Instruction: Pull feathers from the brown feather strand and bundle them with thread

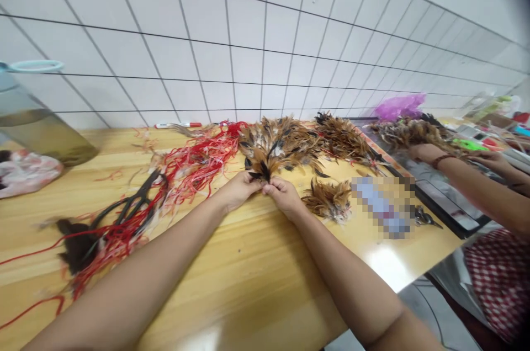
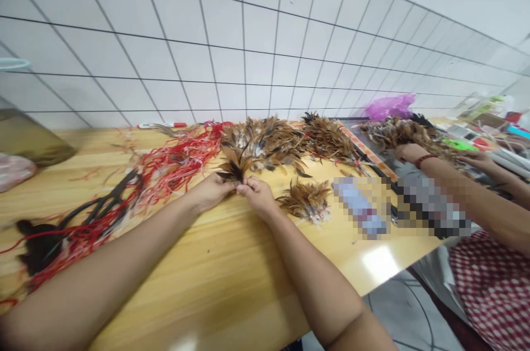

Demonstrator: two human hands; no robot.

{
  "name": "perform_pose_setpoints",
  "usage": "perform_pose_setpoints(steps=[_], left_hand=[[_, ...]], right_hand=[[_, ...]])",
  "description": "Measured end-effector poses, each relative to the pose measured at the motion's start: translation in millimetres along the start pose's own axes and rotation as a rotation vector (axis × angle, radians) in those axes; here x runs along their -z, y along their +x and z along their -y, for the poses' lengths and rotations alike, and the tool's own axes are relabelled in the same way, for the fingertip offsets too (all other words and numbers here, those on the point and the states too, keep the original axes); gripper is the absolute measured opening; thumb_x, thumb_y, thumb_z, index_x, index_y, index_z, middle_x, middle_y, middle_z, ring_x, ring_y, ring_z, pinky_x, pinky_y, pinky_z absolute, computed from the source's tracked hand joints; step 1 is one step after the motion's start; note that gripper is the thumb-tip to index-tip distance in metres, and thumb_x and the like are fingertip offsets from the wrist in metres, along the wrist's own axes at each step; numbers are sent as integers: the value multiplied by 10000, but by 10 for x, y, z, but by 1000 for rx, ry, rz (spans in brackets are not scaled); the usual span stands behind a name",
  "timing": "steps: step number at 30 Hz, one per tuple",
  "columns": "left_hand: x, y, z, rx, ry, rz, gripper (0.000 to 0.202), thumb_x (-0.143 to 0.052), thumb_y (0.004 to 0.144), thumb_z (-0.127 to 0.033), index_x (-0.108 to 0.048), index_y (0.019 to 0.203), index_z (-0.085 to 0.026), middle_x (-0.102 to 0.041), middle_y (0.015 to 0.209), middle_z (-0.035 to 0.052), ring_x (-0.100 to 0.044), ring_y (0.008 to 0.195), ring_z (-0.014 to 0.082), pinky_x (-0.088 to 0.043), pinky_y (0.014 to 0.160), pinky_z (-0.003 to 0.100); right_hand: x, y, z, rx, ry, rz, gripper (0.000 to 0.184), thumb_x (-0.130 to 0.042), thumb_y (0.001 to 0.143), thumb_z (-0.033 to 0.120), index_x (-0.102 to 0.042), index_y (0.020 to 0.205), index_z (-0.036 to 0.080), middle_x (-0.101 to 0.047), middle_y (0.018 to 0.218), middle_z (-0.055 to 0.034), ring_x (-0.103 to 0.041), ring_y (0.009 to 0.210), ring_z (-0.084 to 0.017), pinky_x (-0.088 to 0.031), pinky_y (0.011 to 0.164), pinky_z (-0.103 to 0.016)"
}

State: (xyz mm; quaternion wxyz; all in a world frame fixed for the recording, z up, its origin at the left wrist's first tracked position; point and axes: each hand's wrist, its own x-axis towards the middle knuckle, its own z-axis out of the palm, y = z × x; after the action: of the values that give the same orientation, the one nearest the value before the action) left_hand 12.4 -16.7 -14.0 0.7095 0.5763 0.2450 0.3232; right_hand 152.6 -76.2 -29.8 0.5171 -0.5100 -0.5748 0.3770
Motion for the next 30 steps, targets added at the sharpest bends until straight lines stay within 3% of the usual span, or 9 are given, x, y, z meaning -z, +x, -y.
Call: perform_pose_setpoints(steps=[6,11,19,21,23,27,30], left_hand=[[-44,54,39,-31,-111,36,302,-790,581,-319,-586,664,-112,-573,608,-8,-495,594,90,-391,623,236],[-58,77,56,-38,-213,85,118,-722,692,-206,-638,712,-125,-589,643,5,-473,582,82,-386,646,264],[-94,60,-49,-66,-180,48,81,-623,794,-136,-608,715,-135,-563,636,20,-514,607,101,-406,686,304],[-74,57,-65,-68,-170,33,30,-633,786,-138,-606,774,-145,-561,648,12,-507,611,96,-381,647,287],[-41,54,-88,-80,-150,-11,109,-662,761,-156,-616,860,-156,-566,684,-2,-481,609,82,-354,620,265],[-64,14,-298,-203,-89,-193,225,-685,747,-274,-642,934,-156,-570,753,-9,-466,644,70,-376,661,233],[-226,-160,-623,-291,-138,-160,208,-685,759,-309,-642,905,-168,-559,742,-12,-478,642,62,-394,660,212]], right_hand=[[62,26,-7,20,-50,-33,272,-612,746,422,-607,584,205,-551,654,-1,-506,700,-160,-409,732,-286],[91,25,-7,21,-44,-61,258,-636,741,428,-629,602,211,-570,658,-16,-519,710,-178,-416,721,-302],[98,44,-89,-85,192,-77,293,-727,684,473,-612,631,208,-597,719,-27,-527,713,-167,-427,701,-301],[88,45,-87,-128,272,-101,295,-738,677,472,-608,655,208,-586,710,-19,-512,674,-150,-425,654,-288],[76,43,-49,-179,345,-157,302,-741,672,474,-601,673,207,-530,636,7,-447,572,-116,-384,548,-257],[68,45,78,-223,425,-277,358,-757,625,496,-568,660,194,-401,563,52,-286,470,-66,-212,413,-214],[69,50,105,-216,400,-302,380,-730,627,524,-536,661,199,-399,563,56,-267,462,-64,-185,411,-218]])
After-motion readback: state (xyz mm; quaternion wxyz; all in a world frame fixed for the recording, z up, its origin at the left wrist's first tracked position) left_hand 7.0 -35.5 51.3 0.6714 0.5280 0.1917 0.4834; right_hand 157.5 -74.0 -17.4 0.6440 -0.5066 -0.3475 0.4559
